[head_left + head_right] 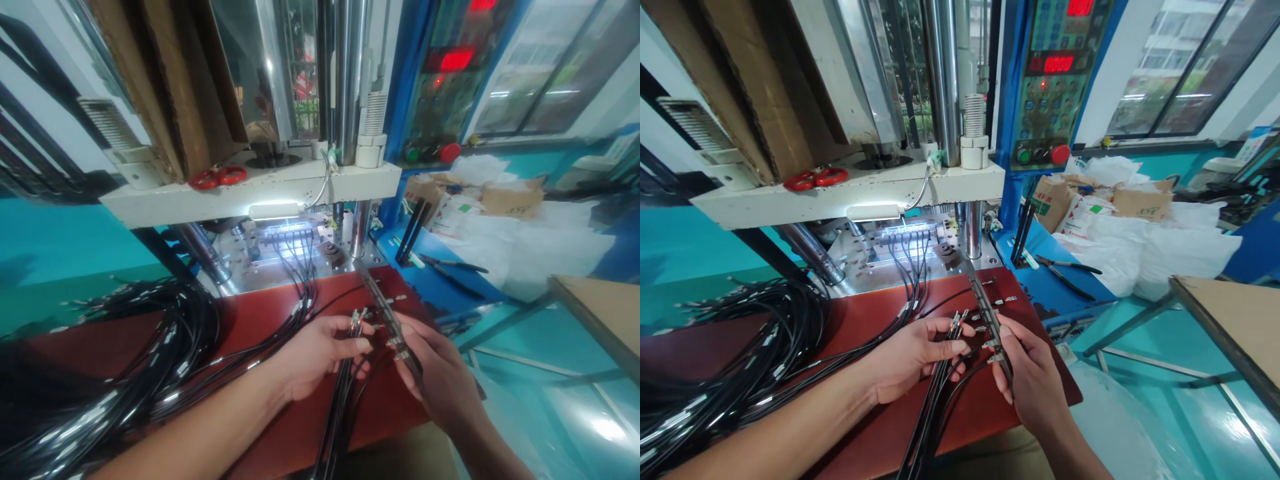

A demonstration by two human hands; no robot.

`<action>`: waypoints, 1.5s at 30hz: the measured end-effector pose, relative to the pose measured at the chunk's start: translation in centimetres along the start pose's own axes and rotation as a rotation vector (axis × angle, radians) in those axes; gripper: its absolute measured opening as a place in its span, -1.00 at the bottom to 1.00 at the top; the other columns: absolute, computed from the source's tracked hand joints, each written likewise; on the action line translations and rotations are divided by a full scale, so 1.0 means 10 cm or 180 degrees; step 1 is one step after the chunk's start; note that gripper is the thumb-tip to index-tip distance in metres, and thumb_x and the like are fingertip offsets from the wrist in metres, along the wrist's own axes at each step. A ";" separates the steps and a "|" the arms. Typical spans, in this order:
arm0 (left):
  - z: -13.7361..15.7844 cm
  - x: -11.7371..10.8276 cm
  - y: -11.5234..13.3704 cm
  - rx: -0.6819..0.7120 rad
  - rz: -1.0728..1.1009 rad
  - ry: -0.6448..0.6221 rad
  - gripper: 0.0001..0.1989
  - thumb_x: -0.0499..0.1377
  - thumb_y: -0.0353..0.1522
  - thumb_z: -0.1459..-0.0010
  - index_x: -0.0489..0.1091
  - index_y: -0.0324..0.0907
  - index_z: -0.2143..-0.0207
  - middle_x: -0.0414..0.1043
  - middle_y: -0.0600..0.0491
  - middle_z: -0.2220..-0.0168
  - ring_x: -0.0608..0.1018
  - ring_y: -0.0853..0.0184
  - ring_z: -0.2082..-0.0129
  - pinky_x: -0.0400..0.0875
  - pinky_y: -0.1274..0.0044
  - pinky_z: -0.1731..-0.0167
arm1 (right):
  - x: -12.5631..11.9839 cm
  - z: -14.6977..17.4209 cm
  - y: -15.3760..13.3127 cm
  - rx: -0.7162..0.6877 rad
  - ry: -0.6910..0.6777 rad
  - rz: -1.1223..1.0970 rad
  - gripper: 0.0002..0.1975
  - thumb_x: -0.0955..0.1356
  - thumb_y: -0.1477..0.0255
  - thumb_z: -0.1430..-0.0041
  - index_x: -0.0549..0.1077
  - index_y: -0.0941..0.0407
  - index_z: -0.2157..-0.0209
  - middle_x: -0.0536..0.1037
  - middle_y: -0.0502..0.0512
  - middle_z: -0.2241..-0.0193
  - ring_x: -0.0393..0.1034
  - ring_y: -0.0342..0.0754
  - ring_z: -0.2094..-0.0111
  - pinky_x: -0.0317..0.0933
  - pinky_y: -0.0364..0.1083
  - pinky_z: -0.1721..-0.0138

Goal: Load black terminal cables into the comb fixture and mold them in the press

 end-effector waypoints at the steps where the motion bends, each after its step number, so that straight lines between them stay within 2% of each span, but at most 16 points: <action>1: 0.02 -0.01 0.00 -0.0015 0.0036 0.0017 -0.65 0.33 -0.38 -0.05 0.41 -0.27 0.09 0.46 0.02 0.33 0.54 0.38 0.41 0.47 0.47 0.31 | 0.00 0.00 0.00 0.0035 -0.0048 -0.0037 -0.50 0.31 0.12 -0.09 0.57 0.09 0.03 0.29 0.01 0.81 0.19 -0.03 0.76 0.01 -0.13 0.81; 4: 0.06 -0.05 -0.02 -0.0042 0.0130 0.0047 -0.63 0.30 -0.41 -0.08 0.39 -0.25 0.05 0.48 -0.01 0.26 0.57 0.35 0.38 0.49 0.43 0.26 | 0.00 0.00 0.01 0.0148 -0.0199 -0.0150 -0.47 0.29 0.10 -0.13 0.54 0.11 -0.01 0.28 -0.02 0.82 0.15 -0.06 0.79 0.00 -0.14 0.82; 10: 0.07 -0.08 -0.05 -0.0044 0.0182 0.0129 -0.77 0.29 -0.40 -0.10 0.38 -0.29 0.20 0.52 -0.08 0.21 0.60 0.29 0.32 0.50 0.37 0.19 | -0.01 -0.01 0.03 0.0173 -0.0253 -0.0159 -0.40 0.27 0.05 -0.17 0.49 0.15 -0.08 0.30 -0.03 0.81 0.17 -0.08 0.80 0.02 -0.15 0.81; 16: 0.04 -0.06 -0.06 -0.0121 0.0301 0.0346 -0.74 0.33 -0.40 -0.06 0.35 -0.29 0.23 0.50 -0.02 0.37 0.59 0.29 0.41 0.52 0.39 0.29 | -0.03 -0.03 0.11 -0.0024 -0.0245 -0.0038 -0.44 0.30 0.09 -0.16 0.51 0.15 -0.05 0.35 0.00 0.78 0.27 -0.06 0.75 0.09 -0.17 0.80; 23: 0.02 0.00 -0.05 -0.0122 0.0264 0.0625 -0.68 0.39 -0.45 0.06 0.34 -0.26 0.27 0.46 0.04 0.45 0.52 0.38 0.49 0.47 0.49 0.41 | -0.05 -0.03 0.16 -0.0546 -0.0136 0.0211 -0.56 0.32 0.19 -0.15 0.58 0.13 0.04 0.47 0.09 0.69 0.41 -0.01 0.64 0.19 -0.17 0.75; 30: 0.01 0.02 -0.06 0.0244 0.0401 0.0577 -0.78 0.29 -0.38 -0.09 0.29 -0.20 0.28 0.38 0.13 0.49 0.39 0.51 0.57 0.27 0.64 0.55 | -0.04 -0.03 0.10 -0.0053 -0.0329 0.0082 -0.46 0.28 0.11 -0.19 0.52 0.15 -0.05 0.36 0.01 0.77 0.29 -0.06 0.75 0.08 -0.16 0.80; 35: -0.02 0.05 -0.03 0.0281 0.0478 0.0622 -0.75 0.25 -0.21 -0.16 0.31 -0.20 0.29 0.27 0.19 0.57 0.26 0.56 0.64 0.08 0.68 0.66 | -0.02 -0.02 0.05 0.0236 -0.0420 -0.0162 -0.38 0.28 0.05 -0.18 0.46 0.17 -0.11 0.31 -0.04 0.80 0.23 -0.10 0.77 0.06 -0.19 0.80; 38: -0.05 0.07 -0.02 0.0288 0.0498 0.0684 -0.76 0.25 -0.22 -0.15 0.29 -0.17 0.32 0.23 0.21 0.59 0.21 0.56 0.68 0.00 0.68 0.70 | -0.01 -0.01 0.04 0.0375 -0.0426 -0.0282 -0.36 0.30 0.06 -0.18 0.40 0.17 -0.17 0.29 -0.09 0.80 0.21 -0.14 0.78 0.07 -0.21 0.77; 42: -0.09 0.10 -0.02 0.0385 0.0206 0.0743 -0.77 0.28 -0.30 -0.07 0.26 -0.18 0.43 0.29 0.19 0.54 0.20 0.58 0.71 -0.01 0.67 0.76 | -0.01 -0.02 0.04 0.0332 -0.0415 -0.0233 -0.39 0.29 0.08 -0.19 0.43 0.17 -0.14 0.30 -0.07 0.81 0.18 -0.12 0.80 0.03 -0.19 0.80; 45: -0.11 0.12 -0.03 0.0375 -0.0191 0.0734 -0.76 0.31 -0.31 -0.03 0.27 -0.18 0.43 0.25 0.22 0.60 0.17 0.57 0.74 0.00 0.67 0.78 | -0.03 -0.03 0.05 0.0191 -0.0361 -0.0119 -0.45 0.28 0.12 -0.18 0.50 0.15 -0.08 0.33 -0.02 0.80 0.24 -0.07 0.78 0.05 -0.16 0.81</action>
Point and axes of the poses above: each hand's wrist, its own z-axis away from the middle knuckle, its own x-axis out of the palm, y = z × x, the point moved 1 cm from there along -z, towards the middle knuckle
